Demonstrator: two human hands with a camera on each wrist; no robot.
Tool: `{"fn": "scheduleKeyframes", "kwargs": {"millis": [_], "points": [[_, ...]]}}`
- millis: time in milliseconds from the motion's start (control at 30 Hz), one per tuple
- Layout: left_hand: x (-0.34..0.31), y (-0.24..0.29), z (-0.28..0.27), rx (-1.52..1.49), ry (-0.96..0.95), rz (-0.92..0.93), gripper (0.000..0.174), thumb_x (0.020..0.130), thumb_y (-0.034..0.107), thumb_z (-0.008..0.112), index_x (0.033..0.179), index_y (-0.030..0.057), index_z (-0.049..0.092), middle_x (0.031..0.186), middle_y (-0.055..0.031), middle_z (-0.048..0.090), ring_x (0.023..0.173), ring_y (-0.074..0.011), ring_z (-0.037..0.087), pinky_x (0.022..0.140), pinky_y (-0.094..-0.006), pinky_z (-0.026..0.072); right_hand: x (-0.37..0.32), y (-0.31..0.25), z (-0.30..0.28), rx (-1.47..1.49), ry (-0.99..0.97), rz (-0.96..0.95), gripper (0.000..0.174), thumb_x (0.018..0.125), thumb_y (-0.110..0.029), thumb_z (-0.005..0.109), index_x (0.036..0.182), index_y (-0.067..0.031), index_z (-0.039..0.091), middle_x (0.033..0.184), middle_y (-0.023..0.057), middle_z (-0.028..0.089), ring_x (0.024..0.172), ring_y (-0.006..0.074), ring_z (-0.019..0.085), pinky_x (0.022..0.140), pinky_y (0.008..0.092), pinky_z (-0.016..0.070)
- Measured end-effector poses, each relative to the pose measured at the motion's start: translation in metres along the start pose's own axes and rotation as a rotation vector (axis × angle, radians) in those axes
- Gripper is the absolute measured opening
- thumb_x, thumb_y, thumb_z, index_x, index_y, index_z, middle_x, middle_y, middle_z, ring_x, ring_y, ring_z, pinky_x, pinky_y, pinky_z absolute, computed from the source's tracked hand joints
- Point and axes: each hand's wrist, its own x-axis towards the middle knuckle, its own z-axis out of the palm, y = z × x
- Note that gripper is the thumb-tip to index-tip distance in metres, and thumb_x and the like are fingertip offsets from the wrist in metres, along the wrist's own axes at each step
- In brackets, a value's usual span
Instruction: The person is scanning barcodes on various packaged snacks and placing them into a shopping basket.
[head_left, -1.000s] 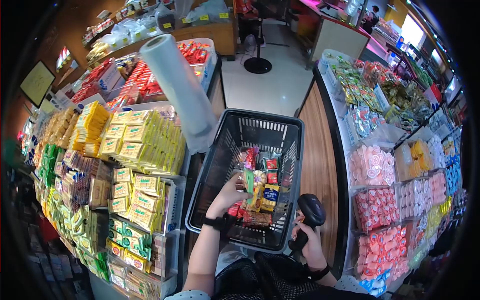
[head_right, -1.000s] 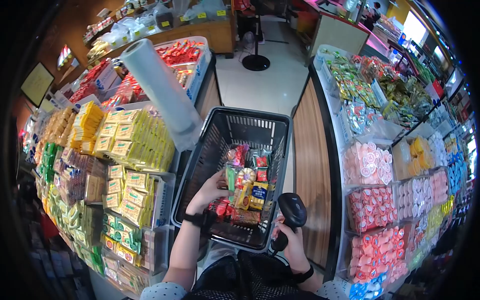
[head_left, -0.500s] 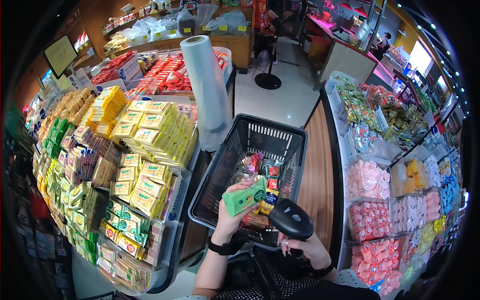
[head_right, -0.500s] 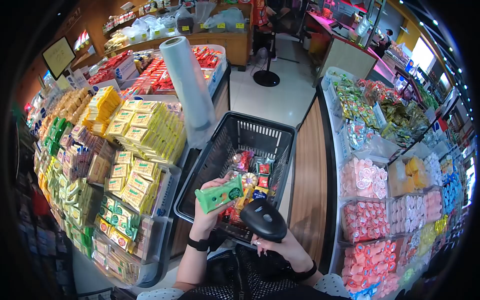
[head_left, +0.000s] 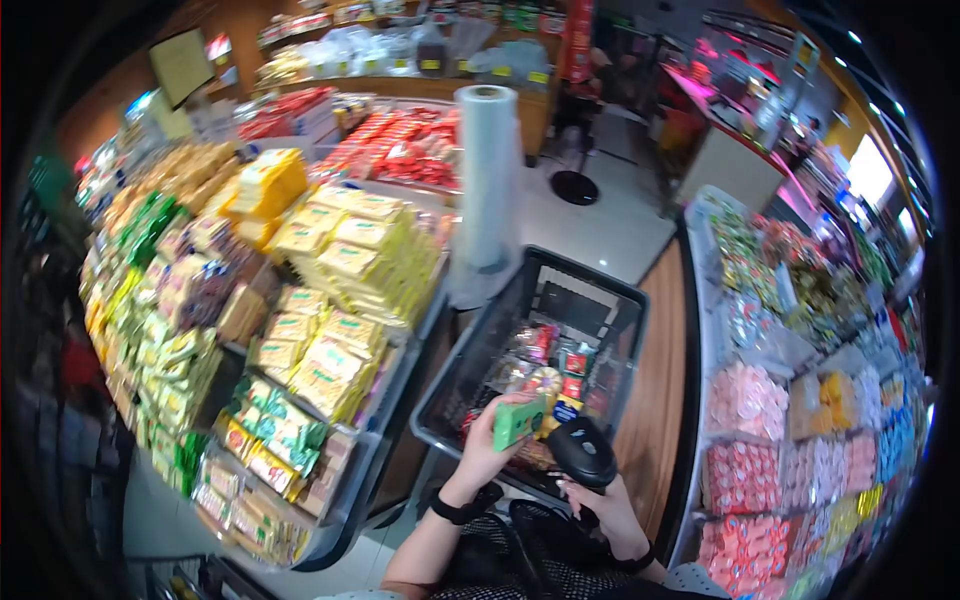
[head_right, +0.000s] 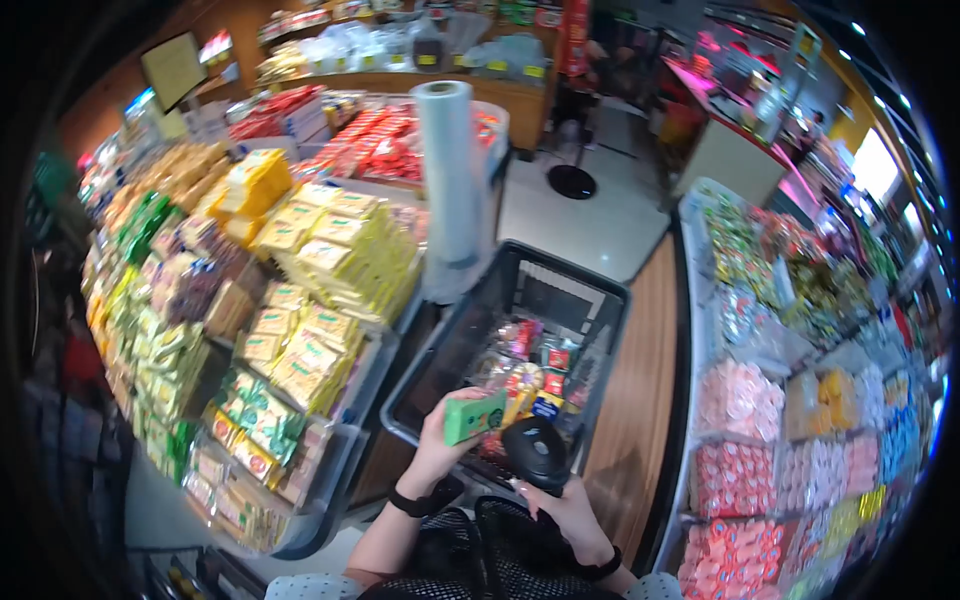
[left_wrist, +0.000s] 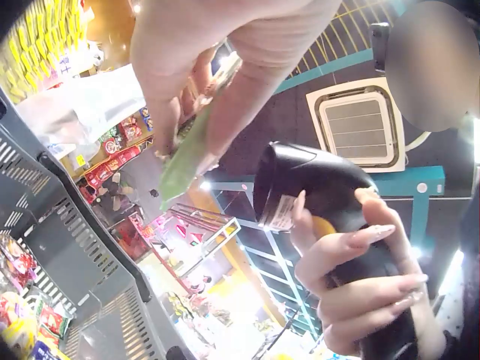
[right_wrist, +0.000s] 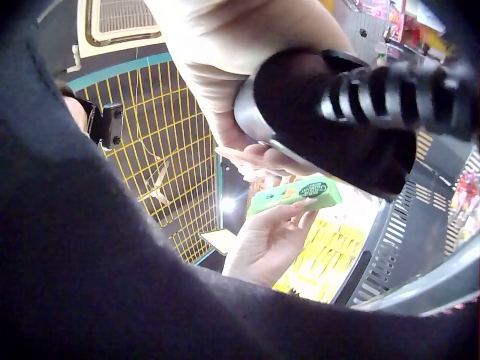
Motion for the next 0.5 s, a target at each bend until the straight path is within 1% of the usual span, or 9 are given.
{"fn": "scheduleKeyframes", "kwargs": {"millis": [67,133,200,233,267,333,400,467,500], "points": [[-0.012,0.008,-0.018,-0.066,0.047,-0.115,0.047,0.066,-0.008,0.068,0.109,0.0028,0.052,0.114,-0.008,0.054,0.111,-0.0188,0.05,0.095,-0.0314,0.0386,-0.002,0.0,0.016,-0.076,0.098,0.035,0.011,0.078,-0.006,0.067,0.082,0.0003,0.06,0.061,0.0004,0.057,0.049,0.0054,0.05,0.045,0.0203,0.0397],[-0.024,0.012,-0.045,-0.032,0.113,-0.078,0.046,0.067,-0.008,0.067,0.109,0.0034,0.052,0.115,-0.0079,0.054,0.112,-0.0195,0.049,0.096,-0.0318,0.038,0.001,0.012,0.02,-0.087,0.063,0.032,0.013,0.076,-0.007,0.069,0.082,0.0002,0.06,0.061,0.0007,0.057,0.049,0.0063,0.052,0.046,0.02,0.04],[-0.039,0.029,-0.076,-0.01,0.152,0.045,0.044,0.068,-0.007,0.067,0.109,0.0035,0.052,0.115,-0.0082,0.054,0.112,-0.0203,0.049,0.096,-0.0318,0.0379,0.005,0.015,0.032,-0.087,-0.004,0.007,0.011,0.076,-0.005,0.068,0.081,0.0003,0.06,0.061,0.0015,0.058,0.049,0.0074,0.053,0.046,0.0201,0.0404],[-0.05,0.046,-0.096,0.059,0.209,0.074,0.04,0.071,-0.004,0.066,0.108,0.0036,0.052,0.114,-0.0081,0.054,0.111,-0.0217,0.05,0.096,-0.0323,0.0378,0.008,0.019,0.038,-0.153,-0.006,-0.025,0.011,0.077,-0.005,0.065,0.084,0.0007,0.059,0.06,0.0025,0.057,0.048,0.0086,0.053,0.046,0.0205,0.0411],[-0.067,0.051,-0.127,0.229,0.336,0.128,0.036,0.073,-0.002,0.064,0.106,0.0039,0.053,0.111,-0.0082,0.056,0.109,-0.0217,0.052,0.094,-0.0323,0.0384,0.013,0.021,0.044,-0.217,-0.008,-0.06,0.011,0.079,-0.005,0.062,0.087,0.0011,0.057,0.058,0.0034,0.055,0.047,0.0099,0.053,0.046,0.0209,0.0417],[-0.09,0.073,-0.154,0.422,0.473,0.15,0.031,0.074,-0.004,0.061,0.103,0.0038,0.054,0.109,-0.0085,0.056,0.107,-0.0217,0.053,0.092,-0.0318,0.0395,0.016,0.025,0.052,-0.221,-0.059,-0.066,0.011,0.079,-0.005,0.062,0.087,0.0012,0.057,0.057,0.004,0.055,0.046,0.011,0.054,0.046,0.0212,0.042],[-0.118,0.095,-0.199,0.683,0.65,0.112,0.031,0.072,-0.006,0.059,0.101,0.0048,0.054,0.106,-0.0098,0.057,0.105,-0.0227,0.054,0.089,-0.0319,0.0408,0.021,0.03,0.057,-0.122,0.018,-0.03,0.011,0.079,-0.004,0.061,0.087,0.0015,0.056,0.057,0.0044,0.055,0.045,0.0122,0.054,0.045,0.0218,0.0423],[-0.133,0.116,-0.234,0.978,0.683,0.098,0.035,0.069,-0.011,0.053,0.1,0.0047,0.053,0.102,-0.0145,0.056,0.102,-0.0314,0.054,0.086,-0.0365,0.0416,0.025,0.025,0.064,-0.138,-0.019,-0.037,0.012,0.078,-0.004,0.062,0.087,0.0015,0.057,0.058,0.0043,0.056,0.046,0.0114,0.053,0.045,0.0215,0.0418],[-0.135,0.118,-0.247,1.101,0.674,0.121,0.034,0.067,-0.01,0.053,0.098,0.0045,0.054,0.101,-0.0143,0.056,0.101,-0.0325,0.053,0.084,-0.0379,0.0413,0.024,0.023,0.065,-0.143,-0.014,-0.038,0.013,0.077,-0.004,0.063,0.088,0.0015,0.057,0.06,0.0042,0.056,0.047,0.0105,0.053,0.046,0.0212,0.0413]]}}
